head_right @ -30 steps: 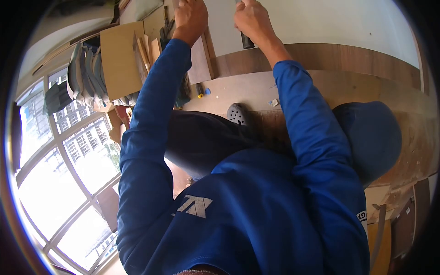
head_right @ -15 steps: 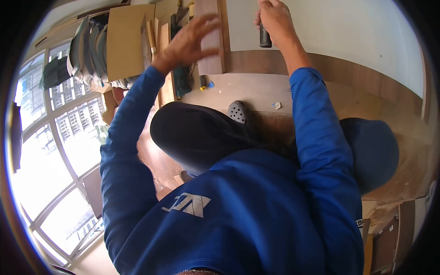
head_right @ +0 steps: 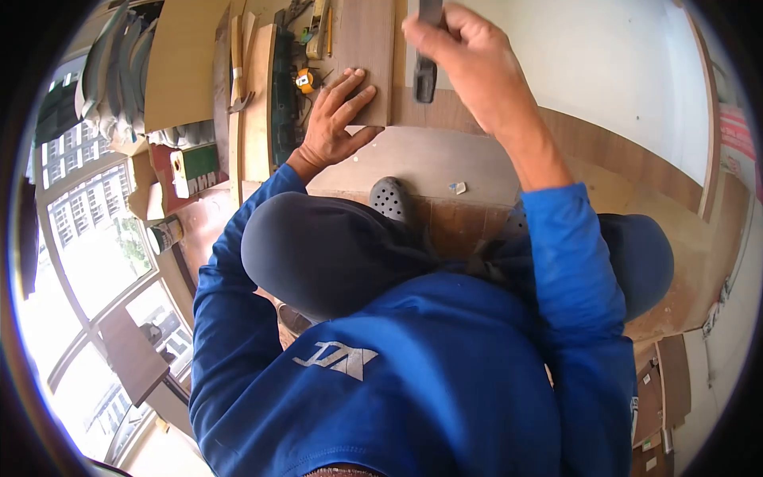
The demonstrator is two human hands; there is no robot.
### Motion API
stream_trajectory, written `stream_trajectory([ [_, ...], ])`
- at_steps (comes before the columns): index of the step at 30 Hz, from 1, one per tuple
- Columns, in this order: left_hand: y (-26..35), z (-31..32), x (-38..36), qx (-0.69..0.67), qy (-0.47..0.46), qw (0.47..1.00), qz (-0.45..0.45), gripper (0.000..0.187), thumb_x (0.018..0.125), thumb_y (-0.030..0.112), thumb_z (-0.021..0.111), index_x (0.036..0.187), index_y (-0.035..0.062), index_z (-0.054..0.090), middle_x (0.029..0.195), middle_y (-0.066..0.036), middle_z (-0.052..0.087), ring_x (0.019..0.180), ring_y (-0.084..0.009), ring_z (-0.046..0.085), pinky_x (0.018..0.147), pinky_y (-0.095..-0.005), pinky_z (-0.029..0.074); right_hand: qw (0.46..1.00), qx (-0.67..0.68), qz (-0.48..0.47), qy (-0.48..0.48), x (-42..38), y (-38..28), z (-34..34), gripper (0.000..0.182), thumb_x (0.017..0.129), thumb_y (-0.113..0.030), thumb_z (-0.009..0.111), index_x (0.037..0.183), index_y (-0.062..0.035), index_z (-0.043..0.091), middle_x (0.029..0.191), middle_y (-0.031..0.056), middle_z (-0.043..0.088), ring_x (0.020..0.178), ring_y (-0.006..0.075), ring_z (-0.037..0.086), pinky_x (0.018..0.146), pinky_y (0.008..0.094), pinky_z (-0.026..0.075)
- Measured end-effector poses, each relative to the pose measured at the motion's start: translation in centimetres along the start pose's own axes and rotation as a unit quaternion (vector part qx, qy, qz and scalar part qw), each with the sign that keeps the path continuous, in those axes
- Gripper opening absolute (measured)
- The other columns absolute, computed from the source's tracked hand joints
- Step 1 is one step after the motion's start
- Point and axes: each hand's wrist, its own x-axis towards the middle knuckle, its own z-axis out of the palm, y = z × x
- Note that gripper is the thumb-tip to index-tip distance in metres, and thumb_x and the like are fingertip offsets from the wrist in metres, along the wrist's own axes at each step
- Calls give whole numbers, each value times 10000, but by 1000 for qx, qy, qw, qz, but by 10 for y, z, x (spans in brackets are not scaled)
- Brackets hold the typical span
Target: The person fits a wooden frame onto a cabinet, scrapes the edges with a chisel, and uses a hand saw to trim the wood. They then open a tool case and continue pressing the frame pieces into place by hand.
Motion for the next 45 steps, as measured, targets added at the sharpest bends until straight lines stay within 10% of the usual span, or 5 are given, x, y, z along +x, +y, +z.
stream_trajectory([
  [2,0,-2,-1,-12,2,1000,0,755,772,314,878,1441,127,581,1552,-167,483,1430,-402,460,1102,-503,437,941,-332,-3,-67,-21,-21,6,290,1040,-276,595,995,-8,696,723,77,655,688,179,651,676,359,534],
  [14,5,-16,-1,-22,-18,999,-14,810,804,392,860,1503,150,531,1586,-185,425,1438,-404,437,1155,-491,407,865,-386,-61,-316,-93,-33,22,201,838,-18,774,1023,-36,698,993,87,637,875,286,648,762,352,560],
  [24,-45,-27,3,-94,56,981,-160,558,1030,420,640,1520,181,516,1600,-148,417,1411,-356,495,1119,-460,471,558,-487,-314,-594,-78,5,36,96,818,-167,653,877,-110,603,854,29,600,816,202,613,639,337,520],
  [37,-32,-16,75,-180,-112,925,-314,1370,770,627,829,1648,0,-16,1622,-434,158,1518,-519,263,1249,-461,282,433,-489,-411,-636,-64,54,70,118,790,-210,665,804,-117,593,756,8,568,772,174,627,604,318,524],
  [45,-38,13,72,-176,-27,930,-321,1137,815,526,835,1640,45,218,1563,-328,403,1423,-447,472,1202,-439,386,442,-477,-381,-657,-58,67,70,116,742,-197,680,744,-112,601,724,26,604,730,201,658,575,333,545],
])
